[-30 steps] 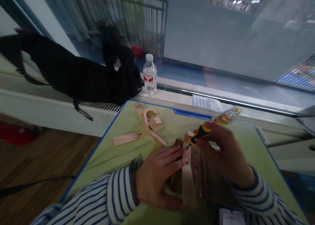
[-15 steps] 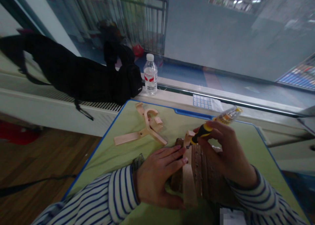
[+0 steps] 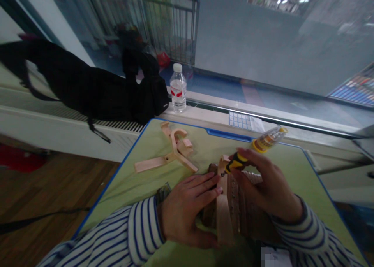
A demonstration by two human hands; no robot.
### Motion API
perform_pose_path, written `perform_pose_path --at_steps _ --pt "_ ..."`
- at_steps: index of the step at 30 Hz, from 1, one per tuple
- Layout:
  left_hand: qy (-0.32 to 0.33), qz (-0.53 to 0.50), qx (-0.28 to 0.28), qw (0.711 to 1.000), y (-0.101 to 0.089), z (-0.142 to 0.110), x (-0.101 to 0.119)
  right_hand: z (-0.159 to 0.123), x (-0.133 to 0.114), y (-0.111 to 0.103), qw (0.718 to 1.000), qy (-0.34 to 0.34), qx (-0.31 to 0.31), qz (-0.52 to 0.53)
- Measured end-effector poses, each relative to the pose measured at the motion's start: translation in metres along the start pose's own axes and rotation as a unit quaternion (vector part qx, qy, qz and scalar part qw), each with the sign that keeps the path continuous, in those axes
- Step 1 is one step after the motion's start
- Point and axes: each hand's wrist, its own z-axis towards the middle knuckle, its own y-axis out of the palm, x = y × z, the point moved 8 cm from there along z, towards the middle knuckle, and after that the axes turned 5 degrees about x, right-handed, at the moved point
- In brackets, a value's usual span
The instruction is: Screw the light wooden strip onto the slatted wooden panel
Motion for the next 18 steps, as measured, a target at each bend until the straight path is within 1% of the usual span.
perform_pose_path --at_steps 2,4,7,11,13,18 --pt "-0.002 0.003 -0.003 1.000 0.0001 -0.0002 0.0002 -0.0019 0.0024 0.0013 1.000 0.013 -0.008 0.010" --pt "-0.002 0.008 -0.003 1.000 -0.0002 -0.0003 0.0006 -0.0037 0.0050 0.0018 1.000 0.022 -0.004 0.011" --pt "-0.001 0.014 -0.002 1.000 -0.0008 0.0000 0.0011 -0.0045 0.0080 0.0002 0.999 0.029 0.022 0.000" --pt "-0.002 0.017 -0.004 1.000 -0.0010 0.0010 0.0013 -0.0028 0.0078 -0.0036 0.998 0.018 0.054 -0.005" --pt "0.001 0.018 -0.001 1.000 -0.0012 0.0012 0.0016 -0.0020 0.0071 -0.0038 0.999 0.014 0.048 -0.009" --pt "0.012 0.015 0.012 1.000 -0.0009 -0.0004 0.0017 -0.0036 0.0062 0.0011 1.000 0.019 -0.006 -0.012"
